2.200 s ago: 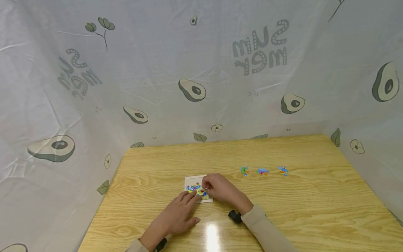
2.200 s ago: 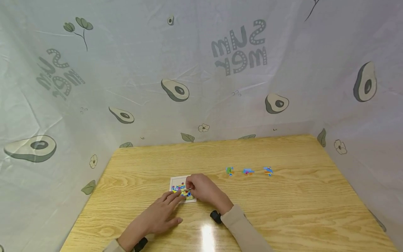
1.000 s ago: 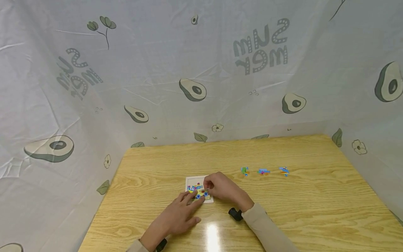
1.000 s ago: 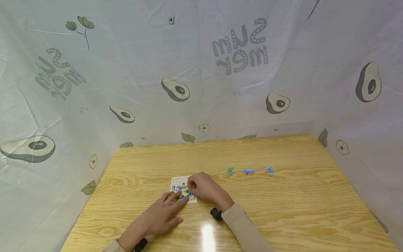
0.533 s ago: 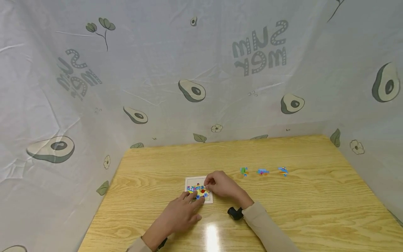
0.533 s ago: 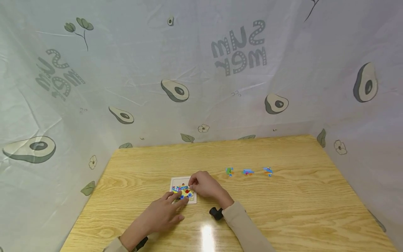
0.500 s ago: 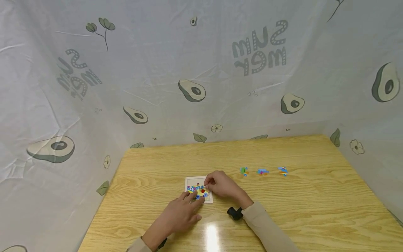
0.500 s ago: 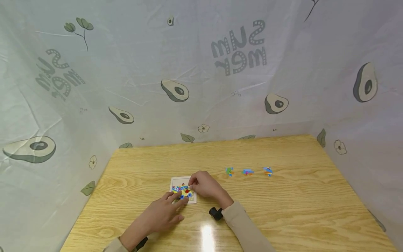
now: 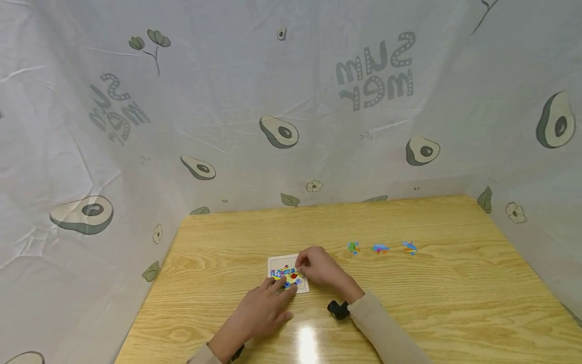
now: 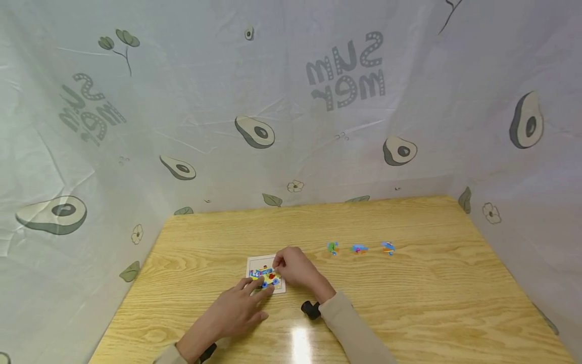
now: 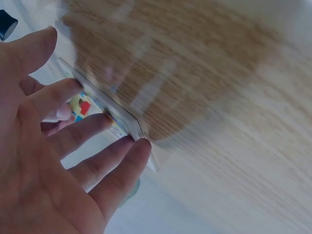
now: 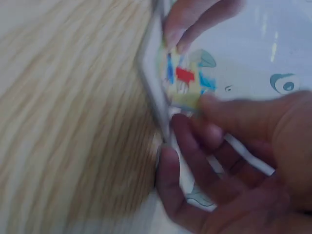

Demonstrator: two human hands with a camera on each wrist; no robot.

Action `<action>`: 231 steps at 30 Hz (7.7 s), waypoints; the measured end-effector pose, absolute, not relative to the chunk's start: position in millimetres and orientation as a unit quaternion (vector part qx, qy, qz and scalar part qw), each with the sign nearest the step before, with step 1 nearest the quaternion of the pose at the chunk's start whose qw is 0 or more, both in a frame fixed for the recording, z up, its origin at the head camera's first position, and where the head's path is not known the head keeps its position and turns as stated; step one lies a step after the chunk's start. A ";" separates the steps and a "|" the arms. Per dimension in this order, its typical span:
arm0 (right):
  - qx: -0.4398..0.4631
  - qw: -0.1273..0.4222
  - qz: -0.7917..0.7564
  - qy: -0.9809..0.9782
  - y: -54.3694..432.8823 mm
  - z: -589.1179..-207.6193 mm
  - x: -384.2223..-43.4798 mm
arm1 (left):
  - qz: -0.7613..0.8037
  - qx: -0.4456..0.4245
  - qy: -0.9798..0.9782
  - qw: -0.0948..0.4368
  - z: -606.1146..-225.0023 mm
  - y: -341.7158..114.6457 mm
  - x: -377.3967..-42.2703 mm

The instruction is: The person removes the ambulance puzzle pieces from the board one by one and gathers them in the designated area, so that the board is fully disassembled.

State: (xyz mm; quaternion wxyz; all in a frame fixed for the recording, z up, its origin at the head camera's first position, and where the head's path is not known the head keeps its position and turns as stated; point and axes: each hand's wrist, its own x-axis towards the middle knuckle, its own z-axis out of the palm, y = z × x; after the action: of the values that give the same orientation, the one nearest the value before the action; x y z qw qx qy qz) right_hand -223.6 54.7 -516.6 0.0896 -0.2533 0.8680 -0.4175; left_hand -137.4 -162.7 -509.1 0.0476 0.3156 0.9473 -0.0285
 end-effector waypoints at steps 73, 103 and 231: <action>-0.168 0.079 -0.583 0.791 150.9 -478.3 -221.4 | -0.028 0.319 0.946 0.042 -514.2 -149.3 -141.4; -0.047 0.036 -0.569 0.820 296.4 -484.3 -189.8 | -0.010 0.312 0.950 0.031 -514.0 -154.8 -139.9; -0.272 0.102 -0.408 0.866 66.4 -509.9 -232.7 | 0.055 0.281 0.958 0.027 -528.8 -164.6 -137.8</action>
State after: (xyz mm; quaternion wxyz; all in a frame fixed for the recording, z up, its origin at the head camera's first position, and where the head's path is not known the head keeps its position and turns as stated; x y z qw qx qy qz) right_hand -232.7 66.4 -509.9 0.1024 -0.2719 0.8658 -0.4075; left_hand -137.8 -164.6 -528.8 0.0266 0.2815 0.9576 0.0546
